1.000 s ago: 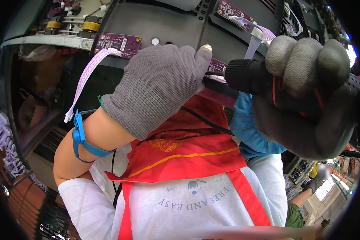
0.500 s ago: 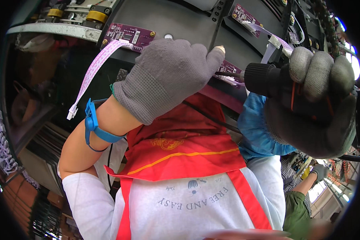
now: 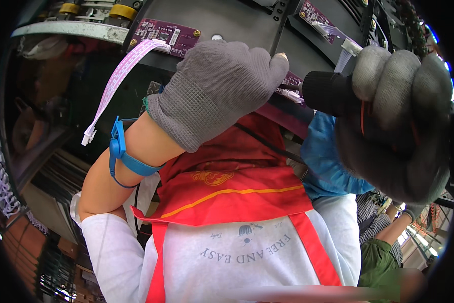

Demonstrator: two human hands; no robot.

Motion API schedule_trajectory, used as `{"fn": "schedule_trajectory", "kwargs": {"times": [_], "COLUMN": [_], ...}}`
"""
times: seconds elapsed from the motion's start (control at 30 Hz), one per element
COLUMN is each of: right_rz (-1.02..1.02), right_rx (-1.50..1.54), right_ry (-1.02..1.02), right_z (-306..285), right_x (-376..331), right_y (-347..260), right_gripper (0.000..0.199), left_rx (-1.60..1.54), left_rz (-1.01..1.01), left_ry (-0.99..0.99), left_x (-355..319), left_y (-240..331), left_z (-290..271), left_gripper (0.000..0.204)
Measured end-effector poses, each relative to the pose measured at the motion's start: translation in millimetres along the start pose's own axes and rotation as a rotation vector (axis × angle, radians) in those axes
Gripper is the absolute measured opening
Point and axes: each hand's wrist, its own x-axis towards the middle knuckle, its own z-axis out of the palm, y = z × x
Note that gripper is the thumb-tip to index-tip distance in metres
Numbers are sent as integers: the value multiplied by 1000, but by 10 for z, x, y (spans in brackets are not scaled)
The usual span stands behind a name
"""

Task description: Assembling electronic components and wiring into the housing of a welding machine using a power drill.

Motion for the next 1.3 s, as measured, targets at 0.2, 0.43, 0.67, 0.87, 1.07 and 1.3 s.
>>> {"fn": "schedule_trajectory", "kwargs": {"times": [0.2,0.43,0.67,0.87,1.07,1.3], "right_rz": [21,39,-47,196,-27,-66], "right_rx": [8,166,-39,195,160,144], "right_ry": [17,246,497,446,399,421], "right_z": [-16,-650,-1150,-1032,-973,-930], "right_x": [-92,-612,-1130,-1014,-809,-697], "right_y": [-94,-913,-1135,-1317,-1172,-961], "right_gripper": [17,17,23,23,20,20], "left_rx": [-114,-1649,-1974,-1878,-1913,-2039], "left_rz": [-106,-676,-755,-696,-710,-596], "left_ry": [-73,-421,-541,-398,-317,-447], "left_x": [24,116,724,1124,1223,1205], "left_y": [102,406,1028,1205,1161,1094], "left_z": [-137,-730,-342,-42,23,16], "left_gripper": [42,33,35,49,56,62]}}
